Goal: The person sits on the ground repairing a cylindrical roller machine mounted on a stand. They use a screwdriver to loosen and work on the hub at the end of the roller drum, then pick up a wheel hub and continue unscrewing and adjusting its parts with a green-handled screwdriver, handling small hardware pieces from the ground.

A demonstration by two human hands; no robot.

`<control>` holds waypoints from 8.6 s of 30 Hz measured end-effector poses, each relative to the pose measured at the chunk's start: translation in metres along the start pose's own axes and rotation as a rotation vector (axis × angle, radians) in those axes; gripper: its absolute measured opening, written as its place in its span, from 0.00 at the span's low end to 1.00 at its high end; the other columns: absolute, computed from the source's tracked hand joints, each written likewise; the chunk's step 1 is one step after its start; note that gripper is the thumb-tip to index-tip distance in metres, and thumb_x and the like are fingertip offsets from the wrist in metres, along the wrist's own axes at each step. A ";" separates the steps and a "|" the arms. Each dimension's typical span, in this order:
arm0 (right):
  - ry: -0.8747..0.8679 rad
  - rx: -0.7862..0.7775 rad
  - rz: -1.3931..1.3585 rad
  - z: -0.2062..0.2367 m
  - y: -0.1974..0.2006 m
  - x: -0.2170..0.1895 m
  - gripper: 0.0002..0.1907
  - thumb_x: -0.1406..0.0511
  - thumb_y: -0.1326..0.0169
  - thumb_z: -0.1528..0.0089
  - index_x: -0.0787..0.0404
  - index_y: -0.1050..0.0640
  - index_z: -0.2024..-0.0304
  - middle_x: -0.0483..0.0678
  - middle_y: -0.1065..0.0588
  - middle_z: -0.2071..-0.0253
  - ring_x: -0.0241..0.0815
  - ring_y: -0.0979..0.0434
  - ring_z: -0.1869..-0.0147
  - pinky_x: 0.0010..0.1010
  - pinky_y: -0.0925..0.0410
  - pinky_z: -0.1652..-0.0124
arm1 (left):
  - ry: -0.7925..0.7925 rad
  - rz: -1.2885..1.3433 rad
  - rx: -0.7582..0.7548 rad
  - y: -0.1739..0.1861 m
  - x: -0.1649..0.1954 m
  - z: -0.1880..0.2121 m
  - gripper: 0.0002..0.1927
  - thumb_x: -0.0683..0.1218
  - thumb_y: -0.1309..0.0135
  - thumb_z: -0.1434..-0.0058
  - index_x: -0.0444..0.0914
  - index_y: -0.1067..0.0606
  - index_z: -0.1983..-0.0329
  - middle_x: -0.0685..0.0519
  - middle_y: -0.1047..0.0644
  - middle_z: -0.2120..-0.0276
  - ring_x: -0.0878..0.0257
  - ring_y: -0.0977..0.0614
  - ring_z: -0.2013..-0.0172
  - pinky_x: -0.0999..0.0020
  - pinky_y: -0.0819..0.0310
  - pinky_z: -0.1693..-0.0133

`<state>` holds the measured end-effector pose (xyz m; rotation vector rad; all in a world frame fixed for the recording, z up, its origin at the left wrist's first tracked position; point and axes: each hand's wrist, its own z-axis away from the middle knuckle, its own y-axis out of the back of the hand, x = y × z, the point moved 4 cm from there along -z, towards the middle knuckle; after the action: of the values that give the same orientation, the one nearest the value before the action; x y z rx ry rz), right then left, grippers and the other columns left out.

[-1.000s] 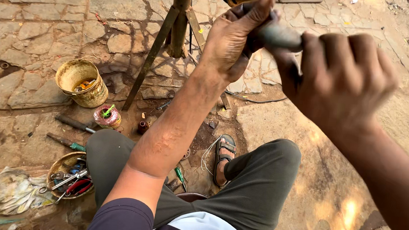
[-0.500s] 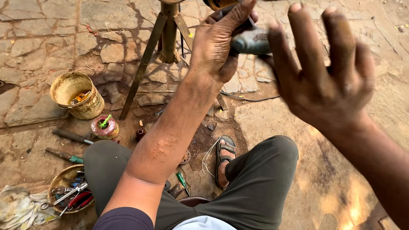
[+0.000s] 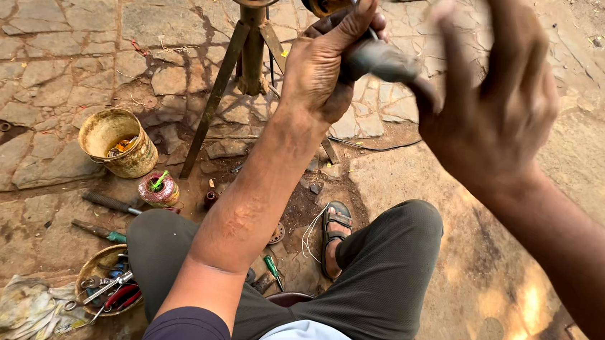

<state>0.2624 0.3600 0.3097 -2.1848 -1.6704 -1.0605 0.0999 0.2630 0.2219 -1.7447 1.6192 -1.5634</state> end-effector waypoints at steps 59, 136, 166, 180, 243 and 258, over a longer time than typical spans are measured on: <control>-0.480 -0.447 -0.499 -0.042 -0.021 -0.001 0.21 0.55 0.48 0.34 0.55 0.16 0.77 0.48 0.20 0.79 0.47 0.22 0.76 0.39 0.33 0.73 | 0.153 0.111 0.115 -0.020 0.026 -0.001 0.15 0.46 0.41 0.41 0.32 0.21 0.54 0.49 0.17 0.65 0.60 0.15 0.65 0.65 0.18 0.57; -0.591 0.474 -0.738 -0.049 -0.044 -0.052 0.15 0.55 0.50 0.27 0.58 0.26 0.48 0.43 0.28 0.64 0.32 0.32 0.71 0.26 0.39 0.71 | -0.607 -1.357 -0.477 -0.018 0.109 -0.141 0.48 0.72 0.80 0.27 0.36 0.18 0.72 0.49 0.21 0.73 0.57 0.22 0.64 0.64 0.29 0.54; -0.723 0.445 -0.622 -0.029 -0.041 -0.077 0.18 0.57 0.42 0.33 0.61 0.26 0.47 0.48 0.22 0.49 0.50 0.21 0.45 0.44 0.35 0.36 | -0.545 -1.304 -0.394 -0.015 0.101 -0.140 0.42 0.71 0.71 0.27 0.32 0.22 0.69 0.47 0.18 0.69 0.54 0.15 0.64 0.59 0.23 0.56; -0.037 -0.064 -0.744 0.004 -0.049 -0.018 0.21 0.72 0.45 0.40 0.62 0.27 0.43 0.54 0.21 0.47 0.50 0.19 0.47 0.43 0.27 0.46 | -0.604 -1.277 -0.460 -0.012 0.109 -0.133 0.47 0.73 0.75 0.27 0.35 0.16 0.69 0.50 0.20 0.71 0.57 0.20 0.60 0.62 0.27 0.51; -0.252 -0.051 -0.178 0.007 -0.051 0.005 0.28 0.46 0.45 0.35 0.64 0.19 0.70 0.50 0.22 0.76 0.40 0.26 0.78 0.29 0.33 0.76 | -1.008 -1.797 -0.689 -0.039 0.066 -0.072 0.09 0.44 0.28 0.48 0.43 0.16 0.65 0.57 0.15 0.60 0.62 0.16 0.53 0.55 0.30 0.37; 0.033 0.026 -0.003 0.006 -0.032 0.001 0.41 0.39 0.47 0.36 0.72 0.21 0.46 0.59 0.25 0.48 0.51 0.24 0.44 0.38 0.22 0.49 | -1.062 -1.740 -0.493 -0.023 0.082 -0.075 0.29 0.49 0.25 0.51 0.39 0.21 0.46 0.49 0.18 0.49 0.51 0.19 0.43 0.55 0.25 0.38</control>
<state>0.2363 0.3752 0.2973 -2.1379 -1.6649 -1.0633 0.0319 0.2344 0.3082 -3.5103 -0.3919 0.0163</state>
